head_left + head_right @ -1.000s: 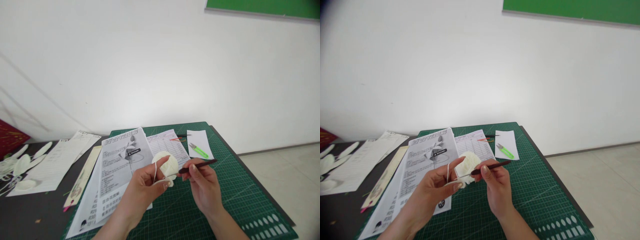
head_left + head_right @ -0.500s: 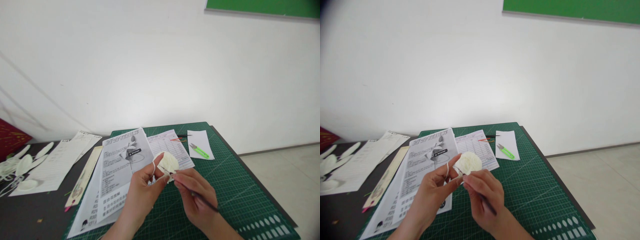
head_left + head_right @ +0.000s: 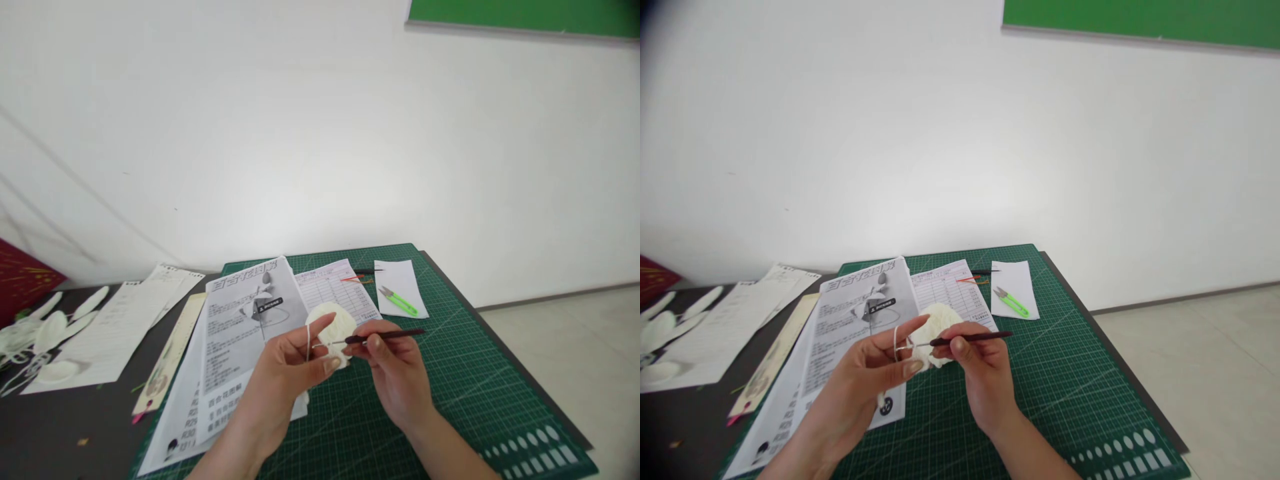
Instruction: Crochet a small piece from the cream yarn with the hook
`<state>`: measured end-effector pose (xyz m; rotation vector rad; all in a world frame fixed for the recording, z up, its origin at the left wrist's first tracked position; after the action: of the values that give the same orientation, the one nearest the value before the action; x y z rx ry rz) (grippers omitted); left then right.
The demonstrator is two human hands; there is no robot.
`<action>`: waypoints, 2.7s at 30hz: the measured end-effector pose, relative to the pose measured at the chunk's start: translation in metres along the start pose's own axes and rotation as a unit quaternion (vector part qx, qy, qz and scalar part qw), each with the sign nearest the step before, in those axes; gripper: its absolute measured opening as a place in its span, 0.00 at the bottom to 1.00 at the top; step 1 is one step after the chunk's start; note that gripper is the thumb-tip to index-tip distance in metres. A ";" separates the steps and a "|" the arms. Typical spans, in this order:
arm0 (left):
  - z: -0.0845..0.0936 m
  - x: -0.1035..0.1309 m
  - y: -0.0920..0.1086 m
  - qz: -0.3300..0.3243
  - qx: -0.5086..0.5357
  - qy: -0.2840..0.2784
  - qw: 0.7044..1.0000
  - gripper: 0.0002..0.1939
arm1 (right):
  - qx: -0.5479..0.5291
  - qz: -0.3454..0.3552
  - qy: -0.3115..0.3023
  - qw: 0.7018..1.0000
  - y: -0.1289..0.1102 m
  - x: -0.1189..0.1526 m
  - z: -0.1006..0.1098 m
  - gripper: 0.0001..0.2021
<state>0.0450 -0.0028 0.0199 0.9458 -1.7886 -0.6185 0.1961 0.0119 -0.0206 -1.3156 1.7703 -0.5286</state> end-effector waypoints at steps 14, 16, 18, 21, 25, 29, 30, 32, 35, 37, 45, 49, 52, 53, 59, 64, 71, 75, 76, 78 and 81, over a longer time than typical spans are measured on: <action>-0.001 0.015 0.008 0.014 -0.135 -0.011 0.991 0.17 | -0.007 -0.004 -0.049 0.999 -0.021 -0.011 0.006 0.07; -0.001 0.015 0.008 0.009 -0.146 -0.007 0.989 0.12 | 0.017 0.020 -0.074 0.997 -0.022 -0.012 0.009 0.07; -0.001 0.015 0.007 0.008 -0.157 -0.008 0.988 0.09 | 0.042 0.038 -0.095 0.994 -0.023 -0.012 0.012 0.07; -0.001 0.014 0.006 0.006 -0.175 -0.009 0.985 0.08 | 0.076 0.068 -0.118 0.988 -0.024 -0.011 0.013 0.08; -0.003 0.013 0.007 -0.014 -0.188 0.010 0.982 0.05 | 0.119 0.130 -0.148 0.973 -0.027 -0.009 0.013 0.07; -0.005 0.012 0.009 -0.025 -0.221 0.026 0.975 0.03 | 0.194 0.178 -0.187 0.946 -0.033 -0.005 0.011 0.07; -0.006 0.012 0.010 -0.027 -0.230 0.033 0.972 0.04 | 0.220 0.191 -0.205 0.934 -0.035 -0.004 0.010 0.07; -0.006 0.010 0.010 -0.035 -0.242 0.049 0.968 0.03 | 0.272 0.230 -0.245 0.902 -0.040 -0.002 0.007 0.08; -0.005 0.007 0.008 -0.057 -0.248 0.064 0.965 0.02 | 0.326 0.317 -0.290 0.842 -0.044 -0.001 -0.001 0.08; -0.005 0.005 0.006 -0.073 -0.258 0.075 0.960 0.02 | 0.357 0.366 -0.316 0.799 -0.045 0.000 -0.005 0.09; -0.004 0.003 0.004 -0.127 -0.281 0.182 0.934 0.18 | 0.453 0.483 -0.374 0.650 -0.040 0.002 -0.012 0.06; -0.013 0.010 0.002 -0.216 -0.276 0.265 0.898 0.12 | 0.470 0.496 -0.381 0.623 -0.038 0.004 -0.011 0.10; -0.018 0.014 -0.002 -0.252 -0.253 0.279 0.891 0.16 | 0.468 0.489 -0.373 0.635 -0.037 0.004 -0.007 0.15; -0.018 0.015 -0.003 -0.249 -0.245 0.272 0.897 0.17 | 0.466 0.488 -0.370 0.639 -0.037 0.004 -0.005 0.16; -0.009 0.014 0.002 -0.225 -0.192 0.241 0.924 0.17 | 0.444 0.472 -0.345 0.679 -0.031 0.002 0.001 0.12; -0.005 0.009 0.002 -0.143 -0.080 0.147 0.976 0.20 | 0.340 0.414 -0.293 0.792 -0.028 -0.002 0.000 0.14; -0.001 0.006 0.008 -0.056 0.023 0.061 0.996 0.23 | 0.352 0.454 -0.303 0.761 -0.026 0.001 0.003 0.11; 0.001 0.004 0.005 -0.085 0.030 0.076 0.993 0.24 | 0.460 0.503 -0.346 0.645 -0.032 0.005 0.000 0.11; 0.001 0.004 0.003 -0.109 0.017 0.094 0.989 0.25 | 0.473 0.501 -0.351 0.634 -0.034 0.006 -0.002 0.11; 0.001 0.004 -0.003 -0.167 -0.033 0.139 0.975 0.28 | 0.489 0.501 -0.348 0.624 -0.036 0.008 -0.005 0.12; -0.002 0.006 -0.008 -0.241 -0.148 0.218 0.934 0.28 | 0.489 0.498 -0.329 0.636 -0.033 0.010 -0.005 0.13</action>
<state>0.0477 -0.0120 0.0176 1.2074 -1.0347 -0.8757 0.2098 -0.0102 0.0032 0.3252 0.9835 -0.2010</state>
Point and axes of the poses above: each hand's wrist, its own x-axis away from the middle knuckle, its own z-axis out of the back of the hand, y = z × x, the point moved 1 cm from there along -x, towards the middle knuckle, and after that the axes turned 13 degrees about z, right-handed, at the moved point
